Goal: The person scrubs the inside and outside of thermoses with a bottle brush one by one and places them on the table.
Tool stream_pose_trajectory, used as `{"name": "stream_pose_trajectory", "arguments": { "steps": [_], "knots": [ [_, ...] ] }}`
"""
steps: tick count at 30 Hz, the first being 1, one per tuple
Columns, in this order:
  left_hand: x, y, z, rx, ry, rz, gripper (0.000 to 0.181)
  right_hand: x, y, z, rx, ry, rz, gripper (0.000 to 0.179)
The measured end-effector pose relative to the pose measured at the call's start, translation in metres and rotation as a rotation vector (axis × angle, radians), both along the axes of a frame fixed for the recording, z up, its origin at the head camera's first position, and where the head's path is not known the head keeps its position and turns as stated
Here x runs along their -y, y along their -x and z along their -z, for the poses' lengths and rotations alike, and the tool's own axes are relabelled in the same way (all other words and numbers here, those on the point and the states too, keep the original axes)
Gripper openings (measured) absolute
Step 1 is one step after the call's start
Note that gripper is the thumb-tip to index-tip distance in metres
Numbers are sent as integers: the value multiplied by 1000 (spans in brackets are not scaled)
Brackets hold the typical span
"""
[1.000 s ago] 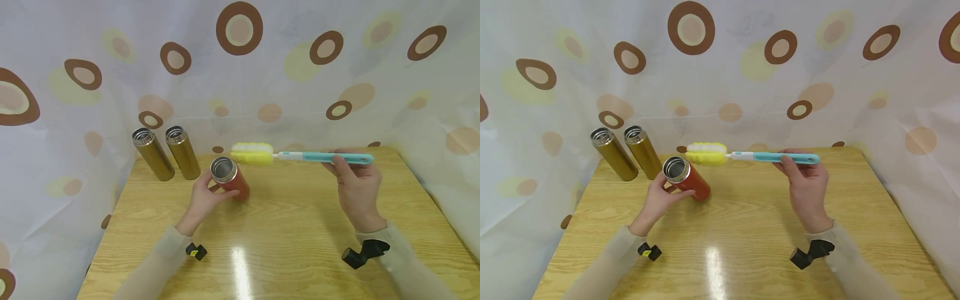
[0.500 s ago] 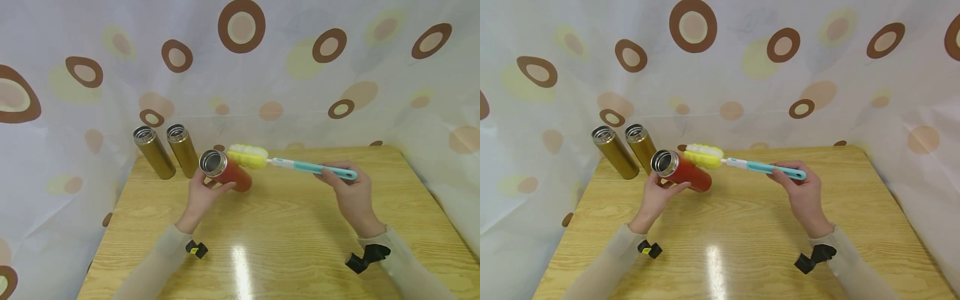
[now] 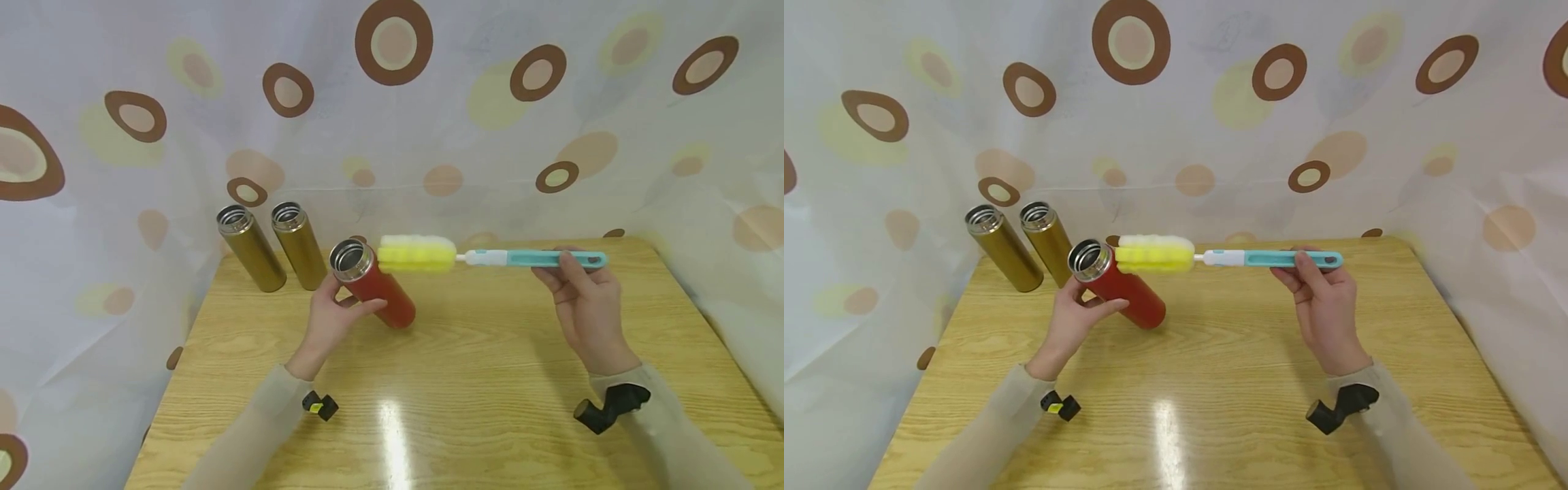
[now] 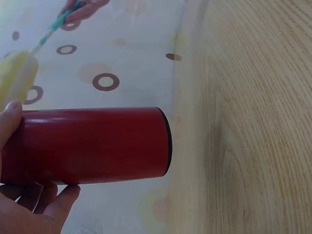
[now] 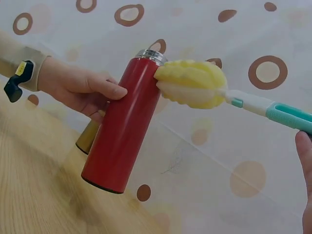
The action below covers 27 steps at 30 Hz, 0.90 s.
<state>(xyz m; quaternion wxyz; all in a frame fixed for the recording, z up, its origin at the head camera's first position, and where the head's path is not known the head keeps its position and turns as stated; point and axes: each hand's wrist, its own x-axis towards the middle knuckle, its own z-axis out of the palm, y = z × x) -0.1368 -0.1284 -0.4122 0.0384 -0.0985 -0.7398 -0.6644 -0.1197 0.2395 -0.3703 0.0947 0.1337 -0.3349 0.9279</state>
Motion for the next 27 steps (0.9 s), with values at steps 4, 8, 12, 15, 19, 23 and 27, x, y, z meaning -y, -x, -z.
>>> {"name": "stream_pose_trajectory", "arguments": {
  "steps": [4,8,12,15,19,23,27],
  "knots": [
    [2,-1,-2,25,-11,8,71,-2,-1,2,21,-44,12,23],
    [4,0,-2,23,-28,36,69,-10,1,4,37,-123,42,22],
    [6,1,-2,31,-2,45,65,-16,3,4,39,-134,56,24],
    [6,2,0,54,20,58,63,-16,6,1,32,-93,45,23],
    [5,2,1,80,40,99,64,-12,9,-3,69,-70,45,17],
    [3,2,1,86,48,142,65,-8,11,-3,110,-83,54,14],
    [2,2,-1,82,55,166,64,-7,12,0,123,-99,38,12]
  ]
}}
